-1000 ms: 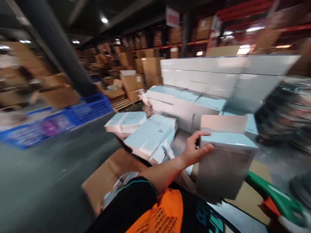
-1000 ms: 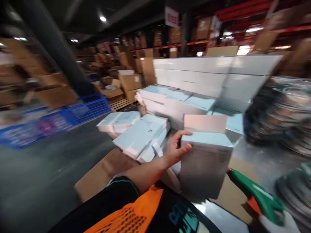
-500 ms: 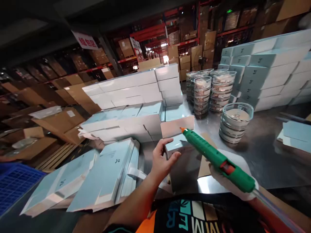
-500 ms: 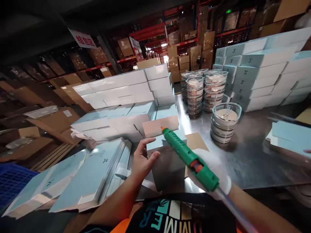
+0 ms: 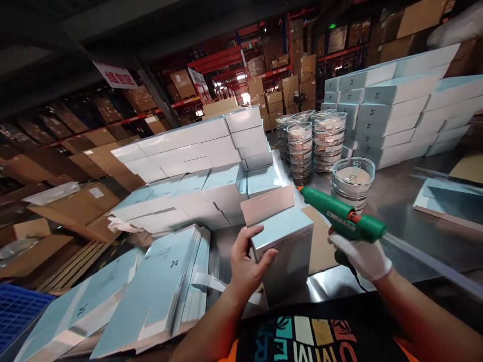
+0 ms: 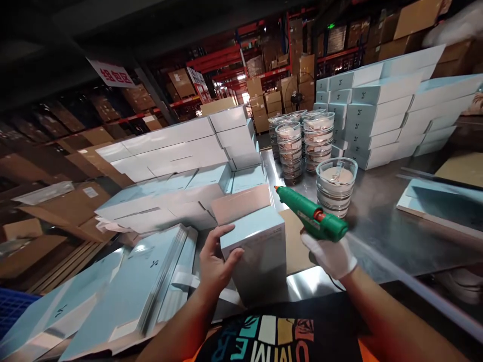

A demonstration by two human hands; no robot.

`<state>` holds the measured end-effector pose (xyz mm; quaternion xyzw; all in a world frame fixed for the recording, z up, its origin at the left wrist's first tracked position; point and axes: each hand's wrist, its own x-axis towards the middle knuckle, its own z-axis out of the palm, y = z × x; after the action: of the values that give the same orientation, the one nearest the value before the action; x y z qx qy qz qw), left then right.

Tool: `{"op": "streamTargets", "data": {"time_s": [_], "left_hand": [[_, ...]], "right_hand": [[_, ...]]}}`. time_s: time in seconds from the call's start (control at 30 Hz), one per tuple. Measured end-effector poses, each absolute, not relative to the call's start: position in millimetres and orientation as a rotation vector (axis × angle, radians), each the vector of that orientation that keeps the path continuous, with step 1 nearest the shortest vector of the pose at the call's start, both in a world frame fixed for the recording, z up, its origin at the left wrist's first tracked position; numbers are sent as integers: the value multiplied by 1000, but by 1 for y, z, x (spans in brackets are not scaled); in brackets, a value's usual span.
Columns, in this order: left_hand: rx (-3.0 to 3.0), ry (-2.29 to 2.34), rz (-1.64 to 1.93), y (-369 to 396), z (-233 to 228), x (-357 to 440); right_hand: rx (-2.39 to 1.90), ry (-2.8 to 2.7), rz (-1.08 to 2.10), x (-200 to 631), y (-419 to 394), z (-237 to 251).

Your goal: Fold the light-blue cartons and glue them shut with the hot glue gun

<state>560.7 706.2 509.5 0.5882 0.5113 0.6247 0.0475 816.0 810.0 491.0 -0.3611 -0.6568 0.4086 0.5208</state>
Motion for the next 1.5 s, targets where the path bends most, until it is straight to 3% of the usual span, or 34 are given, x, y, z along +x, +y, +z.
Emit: {"op": "streamTargets", "data": {"time_s": [0.13,0.17,0.37,0.57,0.7,0.87,1.03,1.2,1.27,1.4,1.5], "left_hand": [[1520,1531,1918,709,512,555],[1471,1524,1914,709,512,554],[1392,1526,1890,714,510,550],[1581,1414,1821,723,510,561],[1748,1376,1866,731,501,560],[1866,1051,2141,738,495,554],[2198,1005,1909,741,499,547],[2219,917,1894,740,511,536],[2368,999,1656,734,530,533],[2683,1381,752,709,581,534],[2717,1527,693,697,604,529]], "right_hand": [[-1053,-1226,1693,824,834,461],[-1145,-1209,1744,826,841,453],[-1478,-1545,1043,835,868,439],[-747,-1612,1248,791,834,499],[-624,-1719,1271,769,823,522],[-439,-1824,1002,784,830,504],[-251,-1918,834,799,823,499],[-156,-1928,678,790,817,509],[-111,-1949,542,780,813,508],[90,-2103,296,765,809,510],[18,-2224,358,779,839,517]]}}
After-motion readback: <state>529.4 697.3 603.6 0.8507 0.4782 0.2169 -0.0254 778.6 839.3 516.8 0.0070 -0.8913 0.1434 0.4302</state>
